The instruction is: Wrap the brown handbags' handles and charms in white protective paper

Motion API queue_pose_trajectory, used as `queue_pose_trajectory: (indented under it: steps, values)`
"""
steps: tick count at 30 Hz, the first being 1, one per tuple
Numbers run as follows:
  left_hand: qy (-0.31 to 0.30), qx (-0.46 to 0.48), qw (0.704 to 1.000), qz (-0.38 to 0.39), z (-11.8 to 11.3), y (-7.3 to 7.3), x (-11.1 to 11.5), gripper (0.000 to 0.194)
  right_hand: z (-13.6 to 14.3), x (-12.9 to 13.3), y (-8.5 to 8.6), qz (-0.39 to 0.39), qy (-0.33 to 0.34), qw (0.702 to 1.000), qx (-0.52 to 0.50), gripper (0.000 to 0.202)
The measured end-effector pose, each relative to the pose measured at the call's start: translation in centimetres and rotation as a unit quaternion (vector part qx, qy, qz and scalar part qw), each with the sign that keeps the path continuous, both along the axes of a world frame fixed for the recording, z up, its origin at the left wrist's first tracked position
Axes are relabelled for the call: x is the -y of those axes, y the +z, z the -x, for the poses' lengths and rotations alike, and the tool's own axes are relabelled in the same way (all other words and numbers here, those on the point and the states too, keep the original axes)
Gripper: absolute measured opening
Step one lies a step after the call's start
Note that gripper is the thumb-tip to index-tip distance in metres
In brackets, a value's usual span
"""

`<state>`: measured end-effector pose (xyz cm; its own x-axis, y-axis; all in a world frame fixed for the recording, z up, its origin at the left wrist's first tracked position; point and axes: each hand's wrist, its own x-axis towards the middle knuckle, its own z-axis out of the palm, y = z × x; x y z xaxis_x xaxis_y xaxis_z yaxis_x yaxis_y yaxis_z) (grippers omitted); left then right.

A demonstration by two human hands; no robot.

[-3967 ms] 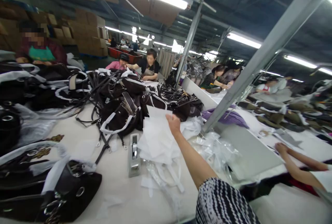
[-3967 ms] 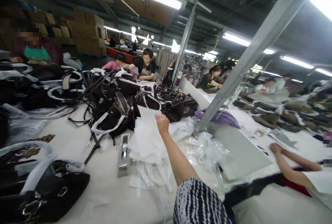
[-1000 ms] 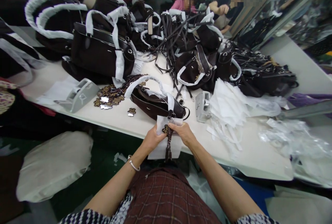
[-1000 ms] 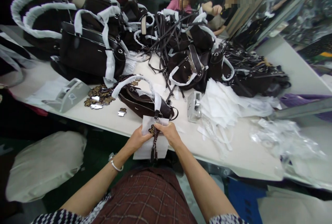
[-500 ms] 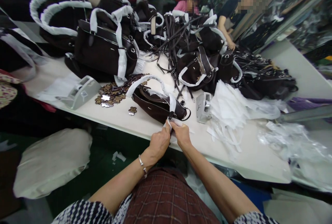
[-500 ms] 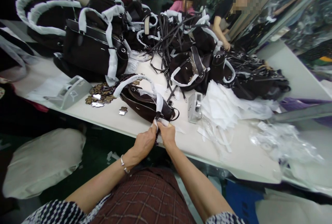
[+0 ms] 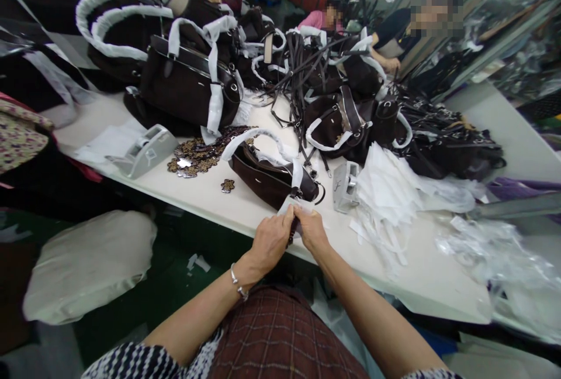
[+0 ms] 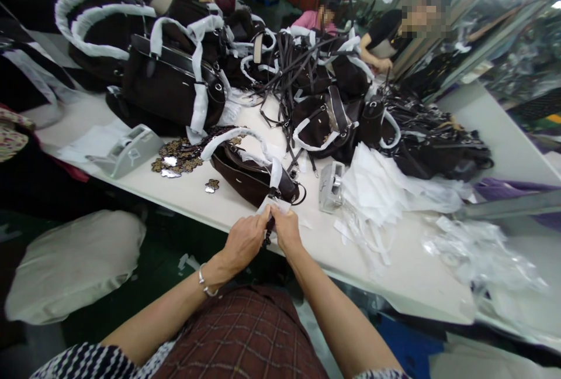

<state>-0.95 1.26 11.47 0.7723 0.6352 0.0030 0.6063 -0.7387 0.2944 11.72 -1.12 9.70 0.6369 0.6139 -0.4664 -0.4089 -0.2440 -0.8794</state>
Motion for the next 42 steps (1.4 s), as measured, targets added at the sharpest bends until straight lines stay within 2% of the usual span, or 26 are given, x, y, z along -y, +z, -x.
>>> queue_pose_trajectory:
  steps: [2,4,7,9,11,12,14,15,16,17,19,20,21,23,25,27,31,35,37,42]
  values:
    - [0.020,0.073,0.997,-0.002,1.6,-0.5,0.0,0.055,-0.4,-0.2,-0.2,-0.019,-0.008,0.999,-0.037,0.036]
    - [0.060,0.120,0.991,0.030,3.3,-1.5,-0.1,0.048,-0.6,-0.2,-0.2,-0.032,0.002,0.997,-0.077,0.035]
    - [0.093,0.117,0.982,0.116,5.6,-3.7,0.4,0.030,-0.5,-0.3,-0.3,-0.036,-0.006,0.995,-0.097,0.033]
    - [0.109,0.098,0.978,0.151,7.2,-5.2,1.8,0.022,-0.2,-0.4,-0.6,-0.042,-0.031,0.995,-0.089,0.033]
    - [0.092,0.091,0.980,0.152,8.9,-6.4,3.7,0.020,0.2,-0.5,-0.8,-0.049,-0.056,0.994,-0.081,0.034]
    - [0.053,0.093,0.982,0.152,9.8,-6.7,4.5,0.022,0.3,-0.5,-0.9,-0.051,-0.062,0.993,-0.081,0.035]
    - [-0.049,0.103,0.978,0.173,11.6,-6.8,5.6,0.026,0.5,-0.6,-0.9,-0.053,-0.060,0.993,-0.083,0.037]
    - [-0.069,0.116,0.973,0.187,12.3,-6.5,5.6,0.028,0.4,-0.6,-0.9,-0.052,-0.051,0.994,-0.086,0.038]
    - [-0.049,0.137,0.969,0.198,12.7,-5.9,5.1,0.030,0.4,-0.6,-0.9,-0.051,-0.040,0.994,-0.089,0.038]
    - [0.011,0.167,0.965,0.201,12.7,-5.3,4.3,0.031,0.2,-0.5,-0.9,-0.046,-0.029,0.994,-0.094,0.039]
    - [0.180,0.242,0.931,0.204,11.4,-3.8,1.7,0.031,0.0,-0.3,-0.7,-0.030,-0.016,0.994,-0.100,0.040]
    - [0.228,0.279,0.905,0.225,10.2,-3.2,0.2,0.032,-0.2,-0.2,-0.7,-0.021,-0.013,0.995,-0.099,0.041]
    - [0.227,0.313,0.882,0.270,8.6,-2.7,-1.1,0.034,-0.3,0.0,-0.6,-0.014,-0.011,0.995,-0.095,0.041]
    - [0.164,0.349,0.824,0.415,5.2,-2.4,-2.9,0.041,-0.4,0.1,-0.5,-0.010,-0.008,0.997,-0.079,0.040]
    - [0.126,0.367,0.754,0.530,2.2,-2.7,-3.4,0.047,-0.4,0.0,-0.4,-0.017,-0.018,0.998,-0.064,0.039]
    - [0.131,0.391,0.705,0.576,0.3,-3.4,-2.7,0.049,-0.2,-0.1,-0.4,-0.023,-0.040,0.998,-0.050,0.039]
    - [0.162,0.411,0.671,0.595,-0.9,-4.7,-1.1,0.048,0.5,-0.5,-1.1,-0.013,-0.080,0.997,-0.004,0.036]
    - [0.187,0.403,0.638,0.629,-1.6,-5.1,-1.0,0.053,0.4,-0.3,-1.4,-0.021,-0.076,0.997,0.026,0.033]
    - [0.194,0.410,0.619,0.641,-2.1,-5.2,-1.2,0.054,-0.3,0.1,-0.9,-0.032,-0.042,0.999,0.003,0.035]
    - [0.205,0.436,0.585,0.653,-2.2,-5.3,-1.5,0.052,-2.5,1.8,0.7,-0.026,0.122,0.986,-0.106,0.046]
